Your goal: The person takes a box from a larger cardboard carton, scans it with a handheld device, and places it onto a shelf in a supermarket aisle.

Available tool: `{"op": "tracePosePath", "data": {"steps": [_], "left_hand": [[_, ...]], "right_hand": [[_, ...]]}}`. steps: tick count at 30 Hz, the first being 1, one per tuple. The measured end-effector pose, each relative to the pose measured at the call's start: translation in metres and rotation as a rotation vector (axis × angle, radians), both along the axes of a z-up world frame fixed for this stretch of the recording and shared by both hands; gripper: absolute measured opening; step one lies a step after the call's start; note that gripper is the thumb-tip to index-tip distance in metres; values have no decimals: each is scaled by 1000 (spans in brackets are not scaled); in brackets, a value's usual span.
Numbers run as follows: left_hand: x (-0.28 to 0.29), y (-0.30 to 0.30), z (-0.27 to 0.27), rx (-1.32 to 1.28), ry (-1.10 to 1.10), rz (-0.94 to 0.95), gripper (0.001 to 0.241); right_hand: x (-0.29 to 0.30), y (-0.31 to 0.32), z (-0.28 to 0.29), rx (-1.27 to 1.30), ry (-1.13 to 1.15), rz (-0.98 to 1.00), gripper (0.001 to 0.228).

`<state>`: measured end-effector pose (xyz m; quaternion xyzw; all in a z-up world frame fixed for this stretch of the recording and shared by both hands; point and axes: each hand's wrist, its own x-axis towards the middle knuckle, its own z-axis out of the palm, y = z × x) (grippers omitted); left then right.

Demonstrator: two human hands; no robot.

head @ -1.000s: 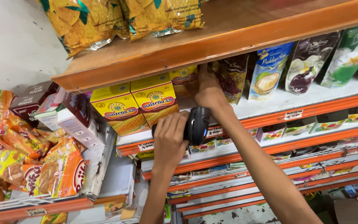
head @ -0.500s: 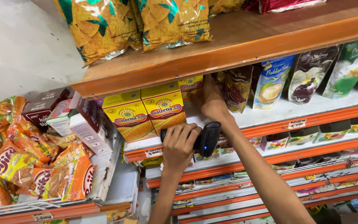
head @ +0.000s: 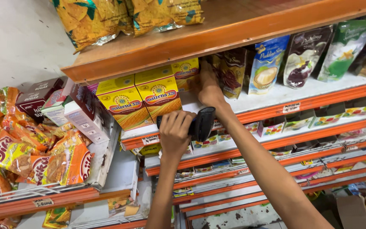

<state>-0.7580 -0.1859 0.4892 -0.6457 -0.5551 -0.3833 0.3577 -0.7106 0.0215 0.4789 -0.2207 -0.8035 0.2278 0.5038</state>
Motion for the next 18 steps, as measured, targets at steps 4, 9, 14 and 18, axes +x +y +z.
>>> {"op": "tracePosePath", "data": {"steps": [4,9,14,18], "left_hand": [[12,-20,7,-50,-17,-17,36],[66,-27,-17,96,-265,-151,32],[162,3,-106,-153,-1113,-547,59],[241,18,-188,-683,-1609,-663,39]], "right_hand": [[21,-8,8,93,84,35,65],[148,-87,-6,-508,274,487,56],[271,-143,-64,-821,177,513,59],[345,-190,-132,-870,198,310,81]]}}
